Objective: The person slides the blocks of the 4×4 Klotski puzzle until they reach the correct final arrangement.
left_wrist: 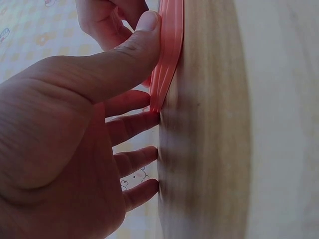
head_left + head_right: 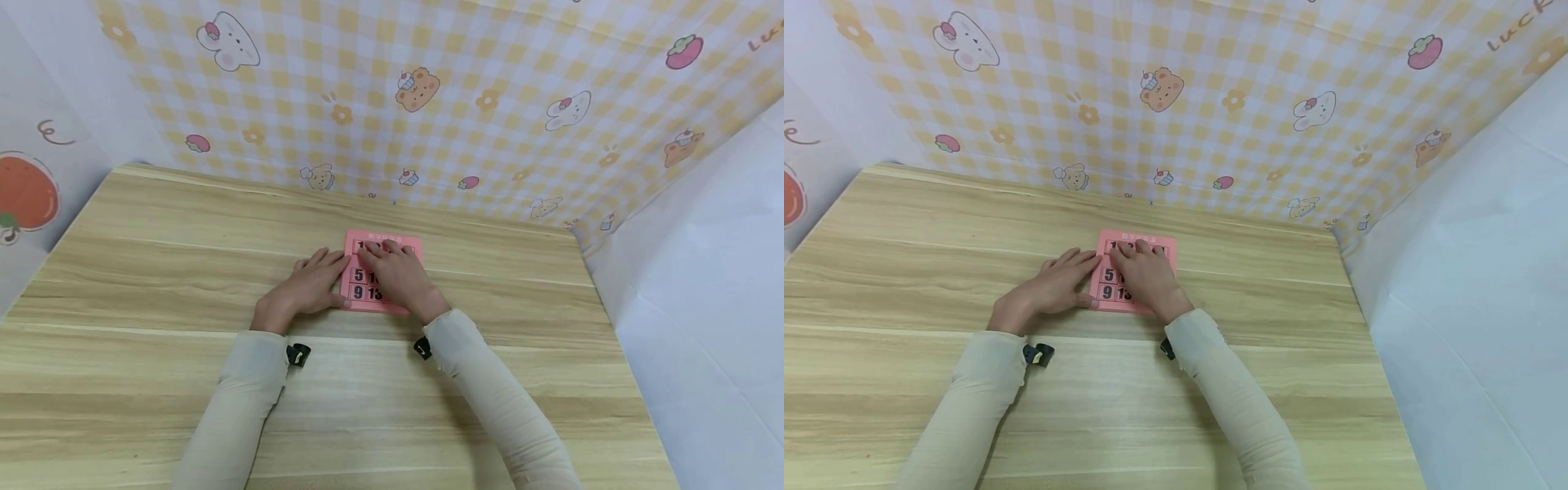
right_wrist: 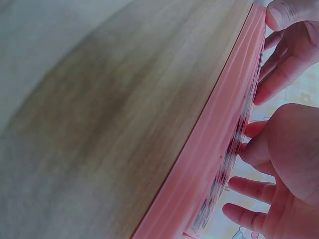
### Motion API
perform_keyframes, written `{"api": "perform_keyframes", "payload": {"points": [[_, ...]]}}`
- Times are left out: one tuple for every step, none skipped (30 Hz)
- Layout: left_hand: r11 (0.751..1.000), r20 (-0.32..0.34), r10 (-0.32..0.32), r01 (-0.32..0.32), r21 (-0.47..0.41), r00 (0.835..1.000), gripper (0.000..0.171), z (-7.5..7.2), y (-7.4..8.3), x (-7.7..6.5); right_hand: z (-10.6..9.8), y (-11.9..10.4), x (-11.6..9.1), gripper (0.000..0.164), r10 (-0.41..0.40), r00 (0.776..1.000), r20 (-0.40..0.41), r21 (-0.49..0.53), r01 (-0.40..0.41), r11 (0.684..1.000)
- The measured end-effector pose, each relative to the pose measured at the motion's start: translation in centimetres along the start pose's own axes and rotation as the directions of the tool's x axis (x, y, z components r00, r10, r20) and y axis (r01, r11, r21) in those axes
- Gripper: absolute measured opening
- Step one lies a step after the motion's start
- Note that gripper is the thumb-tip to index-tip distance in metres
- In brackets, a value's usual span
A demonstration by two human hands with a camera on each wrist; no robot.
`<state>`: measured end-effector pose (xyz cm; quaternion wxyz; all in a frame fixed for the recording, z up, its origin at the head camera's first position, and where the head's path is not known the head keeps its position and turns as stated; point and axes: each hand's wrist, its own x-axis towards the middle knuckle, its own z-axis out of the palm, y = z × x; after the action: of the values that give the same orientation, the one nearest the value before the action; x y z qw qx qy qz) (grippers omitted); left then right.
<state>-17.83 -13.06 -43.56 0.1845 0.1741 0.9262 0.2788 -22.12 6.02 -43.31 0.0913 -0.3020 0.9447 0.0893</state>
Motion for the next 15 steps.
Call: {"api": "perform_keyframes", "payload": {"points": [[1.000, -0.003, 0.003, -0.003, 0.003, 1.000, 0.087, 0.0, 0.0, 0.0, 0.0, 0.0, 0.0, 0.049, -0.001, 1.000, 0.000, -0.001, 0.001, 1.000], [1.000, -0.004, 0.004, -0.004, 0.006, 1.000, 0.087, 0.0, 0.0, 0.0, 0.0, 0.0, 0.0, 0.049, -0.003, 1.000, 0.000, -0.004, 0.003, 1.000], [1.000, -0.003, 0.003, -0.003, 0.004, 1.000, 0.087, 0.0, 0.0, 0.0, -0.1, 0.0, 0.0, 0.049, -0.004, 1.000, 0.002, -0.005, 0.004, 1.000], [1.000, -0.003, 0.003, -0.003, 0.003, 1.000, 0.087, 0.1, 0.0, 0.0, -0.1, 0.0, -0.1, 0.049, -0.005, 1.000, 0.003, -0.006, 0.005, 1.000], [1.000, -0.002, 0.001, -0.001, 0.003, 1.000, 0.087, 0.1, 0.0, 0.0, -0.1, 0.0, -0.1, 0.049, -0.007, 1.000, 0.002, -0.009, 0.007, 1.000], [1.000, -0.001, 0.001, -0.001, 0.004, 1.000, 0.087, 0.1, 0.0, 0.0, -0.1, 0.0, -0.2, 0.049, -0.009, 1.000, 0.001, -0.010, 0.009, 1.000], [1.000, 0.001, 0.000, 0.000, 0.004, 1.000, 0.086, 0.1, 0.0, 0.0, -0.1, 0.0, -0.2, 0.049, -0.012, 1.000, -0.003, -0.013, 0.012, 1.000], [1.000, 0.004, -0.003, 0.003, 0.002, 1.000, 0.086, 0.1, 0.0, 0.0, -0.1, 0.0, -0.3, 0.049, -0.017, 1.000, -0.009, -0.015, 0.017, 1.000], [1.000, 0.006, -0.005, 0.005, 0.001, 1.000, 0.086, 0.1, 0.0, -0.1, -0.1, 0.0, -0.4, 0.049, -0.021, 1.000, -0.017, -0.014, 0.021, 1.000], [1.000, 0.006, -0.004, 0.004, 0.004, 1.000, 0.086, 0.0, 0.0, -0.1, -0.1, 0.0, -0.5, 0.050, -0.026, 0.999, -0.027, -0.017, 0.026, 1.000], [1.000, 0.006, -0.003, 0.003, 0.006, 1.000, 0.086, 0.0, 0.1, -0.1, 0.0, 0.1, -0.7, 0.050, -0.032, 0.999, -0.037, -0.020, 0.031, 0.999], [1.000, 0.006, -0.003, 0.003, 0.007, 1.000, 0.085, 0.0, 0.1, -0.1, 0.0, 0.1, -0.8, 0.050, -0.038, 0.998, -0.045, -0.024, 0.037, 0.999], [1.000, 0.005, -0.003, 0.003, 0.007, 1.000, 0.086, 0.0, 0.1, -0.2, 0.0, 0.0, -1.0, 0.050, -0.045, 0.998, -0.052, -0.032, 0.044, 0.999], [1.000, 0.005, -0.003, 0.003, 0.009, 1.000, 0.086, 0.0, 0.1, -0.2, 0.0, 0.0, -1.1, 0.049, -0.052, 0.997, -0.060, -0.040, 0.050, 0.998], [1.000, 0.005, -0.003, 0.003, 0.011, 1.000, 0.086, 0.0, 0.1, -0.2, 0.0, 0.0, -1.3, 0.049, -0.059, 0.996, -0.062, -0.045, 0.056, 0.997]]}}
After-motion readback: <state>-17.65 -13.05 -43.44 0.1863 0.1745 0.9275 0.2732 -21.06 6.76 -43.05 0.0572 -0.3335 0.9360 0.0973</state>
